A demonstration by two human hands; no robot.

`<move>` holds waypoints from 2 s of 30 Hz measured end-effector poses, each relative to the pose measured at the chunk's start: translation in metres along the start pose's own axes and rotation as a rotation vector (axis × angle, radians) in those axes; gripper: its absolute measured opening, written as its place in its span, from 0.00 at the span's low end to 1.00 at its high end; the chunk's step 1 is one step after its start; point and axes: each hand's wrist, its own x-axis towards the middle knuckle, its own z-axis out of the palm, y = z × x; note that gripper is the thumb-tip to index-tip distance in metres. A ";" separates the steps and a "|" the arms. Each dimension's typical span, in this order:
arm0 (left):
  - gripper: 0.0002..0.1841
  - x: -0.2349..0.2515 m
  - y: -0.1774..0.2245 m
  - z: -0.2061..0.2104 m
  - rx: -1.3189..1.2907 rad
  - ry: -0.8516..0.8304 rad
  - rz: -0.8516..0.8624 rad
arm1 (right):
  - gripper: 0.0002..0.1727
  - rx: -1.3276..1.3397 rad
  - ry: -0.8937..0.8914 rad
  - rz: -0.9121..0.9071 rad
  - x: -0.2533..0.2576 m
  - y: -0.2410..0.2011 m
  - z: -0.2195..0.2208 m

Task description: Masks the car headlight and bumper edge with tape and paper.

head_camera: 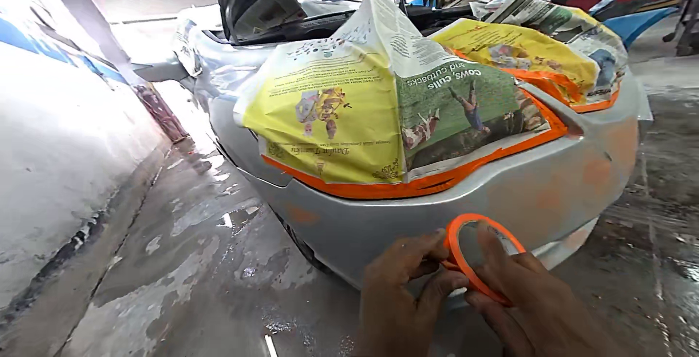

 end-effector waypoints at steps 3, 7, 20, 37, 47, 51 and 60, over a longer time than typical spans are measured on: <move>0.14 0.003 0.001 0.006 -0.057 -0.003 -0.066 | 0.31 -0.023 0.013 0.006 -0.002 0.008 -0.006; 0.07 0.007 0.002 0.007 0.009 -0.026 -0.100 | 0.28 -0.065 0.003 -0.051 -0.004 0.013 -0.013; 0.10 0.004 0.022 0.012 0.464 -0.021 0.067 | 0.22 -0.213 -0.011 0.164 -0.024 0.049 -0.039; 0.07 0.045 0.027 -0.031 0.575 0.033 -0.090 | 0.47 0.054 0.397 0.302 0.007 0.047 -0.052; 0.05 0.057 0.014 -0.018 0.312 0.044 -0.272 | 0.24 -0.022 0.116 0.264 0.052 0.071 -0.016; 0.05 0.057 0.003 -0.014 0.343 0.078 -0.274 | 0.44 -0.124 0.214 0.270 0.054 0.062 -0.003; 0.17 0.051 -0.010 -0.010 0.776 0.133 0.003 | 0.46 0.019 0.247 0.267 0.040 0.041 0.016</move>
